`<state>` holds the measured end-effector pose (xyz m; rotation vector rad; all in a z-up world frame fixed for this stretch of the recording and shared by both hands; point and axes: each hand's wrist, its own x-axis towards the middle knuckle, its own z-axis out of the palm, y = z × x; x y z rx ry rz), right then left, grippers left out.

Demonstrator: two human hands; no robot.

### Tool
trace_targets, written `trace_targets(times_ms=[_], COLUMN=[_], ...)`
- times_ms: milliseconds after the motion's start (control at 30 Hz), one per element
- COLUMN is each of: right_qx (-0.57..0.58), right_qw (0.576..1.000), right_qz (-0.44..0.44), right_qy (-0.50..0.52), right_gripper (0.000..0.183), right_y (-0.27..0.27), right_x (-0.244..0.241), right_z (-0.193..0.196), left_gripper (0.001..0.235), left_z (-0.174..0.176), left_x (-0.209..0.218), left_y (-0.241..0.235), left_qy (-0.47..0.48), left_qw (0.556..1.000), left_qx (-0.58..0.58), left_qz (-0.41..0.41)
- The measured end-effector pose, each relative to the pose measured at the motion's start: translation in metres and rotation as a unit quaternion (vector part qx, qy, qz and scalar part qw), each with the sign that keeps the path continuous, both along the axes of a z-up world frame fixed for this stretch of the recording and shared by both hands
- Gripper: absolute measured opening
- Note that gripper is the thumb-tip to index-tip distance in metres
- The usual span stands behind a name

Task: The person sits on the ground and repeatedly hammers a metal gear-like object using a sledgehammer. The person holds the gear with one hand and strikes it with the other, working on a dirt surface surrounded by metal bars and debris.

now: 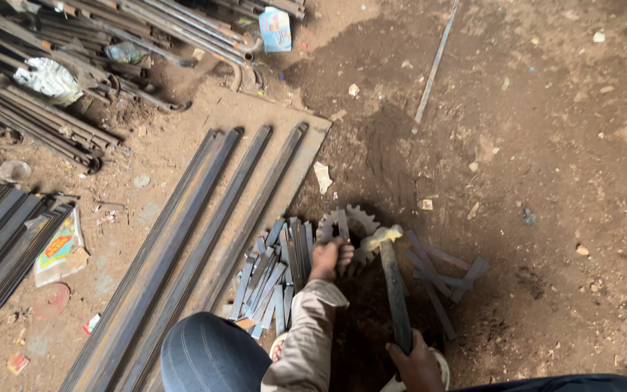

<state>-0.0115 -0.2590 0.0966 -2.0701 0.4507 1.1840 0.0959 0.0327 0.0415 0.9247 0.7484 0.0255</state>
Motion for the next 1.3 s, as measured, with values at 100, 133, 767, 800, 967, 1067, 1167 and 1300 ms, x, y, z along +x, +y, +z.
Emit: trace_targets(times_ms=[100, 133, 767, 800, 967, 1067, 1167, 1300], right_qx=[-0.024, -0.021, -0.020, -0.009, 0.006, 0.061, 0.194, 0.424], right_qw=[0.998, 0.996, 0.986, 0.989, 0.967, 0.844, 0.788, 0.719], right_qz=[0.050, 0.058, 0.096, 0.075, 0.107, 0.175, 0.111, -0.022], right_qy=[-0.036, -0.058, -0.136, -0.130, -0.230, -0.503, -0.573, -0.551], right_gripper=[0.042, 0.046, 0.046, 0.046, 0.037, 0.031, 0.030, 0.042], right_y=[0.000, -0.001, 0.003, 0.005, 0.002, 0.016, 0.030, 0.064], right_x=[-0.008, -0.013, -0.017, -0.016, -0.023, -0.033, -0.039, -0.020], right_z=[0.008, 0.007, -0.027, -0.030, -0.035, -0.017, 0.025, 0.078], left_gripper=[0.021, 0.022, 0.044, 0.044, 0.049, 0.052, 0.047, 0.047], left_z=[-0.002, -0.002, -0.066, -0.066, -0.063, -0.067, -0.072, -0.070], left_x=[0.008, 0.011, -0.049, -0.046, -0.045, -0.044, -0.042, -0.047], left_y=[0.001, 0.000, 0.000, 0.001, -0.017, -0.018, -0.027, -0.033], left_qy=[-0.028, -0.030, 0.151, 0.125, 0.002, 0.107, 0.140, 0.041], left_qw=[1.000, 1.000, 0.942, 0.960, 0.969, 0.944, 0.930, 0.921], left_qx=[-0.003, -0.004, 0.298, 0.250, 0.228, 0.295, 0.309, 0.316], left_qz=[0.003, 0.000, 0.033, 0.029, 0.097, 0.096, 0.145, 0.224])
